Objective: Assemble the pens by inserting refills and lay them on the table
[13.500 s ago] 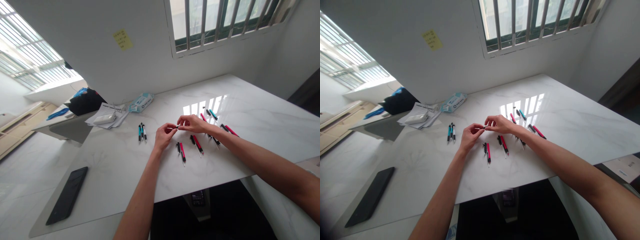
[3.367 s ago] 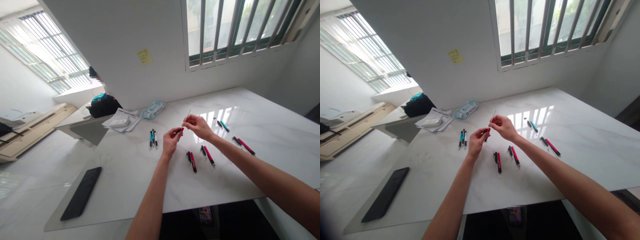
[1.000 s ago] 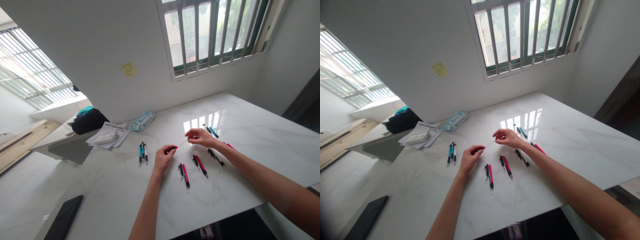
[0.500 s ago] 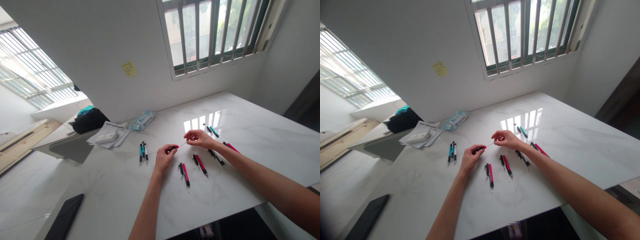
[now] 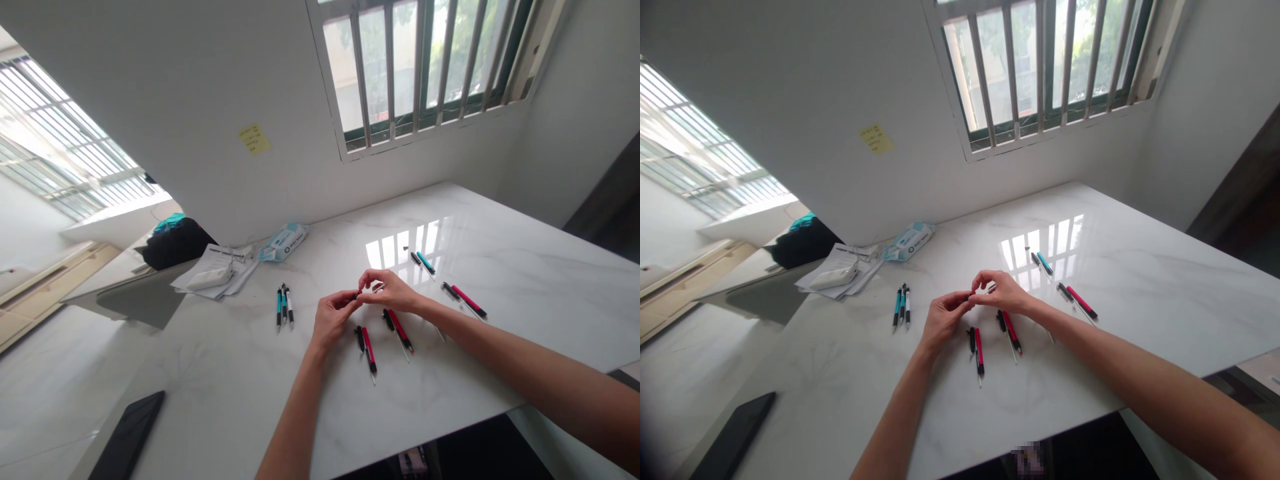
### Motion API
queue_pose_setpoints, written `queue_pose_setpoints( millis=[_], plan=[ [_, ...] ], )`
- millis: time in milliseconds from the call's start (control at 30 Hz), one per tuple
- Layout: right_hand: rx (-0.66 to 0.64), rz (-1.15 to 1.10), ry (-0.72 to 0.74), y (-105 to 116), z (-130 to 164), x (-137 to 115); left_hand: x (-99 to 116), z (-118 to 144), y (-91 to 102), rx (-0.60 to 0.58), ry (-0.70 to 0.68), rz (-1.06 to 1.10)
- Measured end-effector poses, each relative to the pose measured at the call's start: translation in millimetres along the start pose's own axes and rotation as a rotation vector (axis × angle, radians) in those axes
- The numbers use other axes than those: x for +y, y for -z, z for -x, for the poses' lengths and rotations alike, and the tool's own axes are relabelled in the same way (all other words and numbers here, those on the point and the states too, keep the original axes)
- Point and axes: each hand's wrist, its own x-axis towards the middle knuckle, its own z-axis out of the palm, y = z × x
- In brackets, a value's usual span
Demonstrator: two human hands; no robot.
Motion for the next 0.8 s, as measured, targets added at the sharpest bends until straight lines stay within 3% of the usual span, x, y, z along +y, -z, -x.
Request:
queue_pose_setpoints(
  millis=[267,467,633,700,800],
  plan=[
    [0.010,-0.042,0.017,0,0,-9,-3,-2,0.7,0.014,-0.021,0.055],
    [0.165,-0.414,0.035,30,-10,-16,-4,-4,2.5,0.069,-0.007,0.046],
    [0.279,-0.676,-0.057,53,-17,-8,-6,-6,8.7,0.173,-0.013,-0.013],
    [0.289,-0.605,-0.084,54,-18,-3,-7,-7,11.8,0.216,-0.018,-0.038],
    [0.251,-0.318,-0.054,51,-17,3,-6,-7,15.6,0.243,-0.014,-0.071]
  ],
)
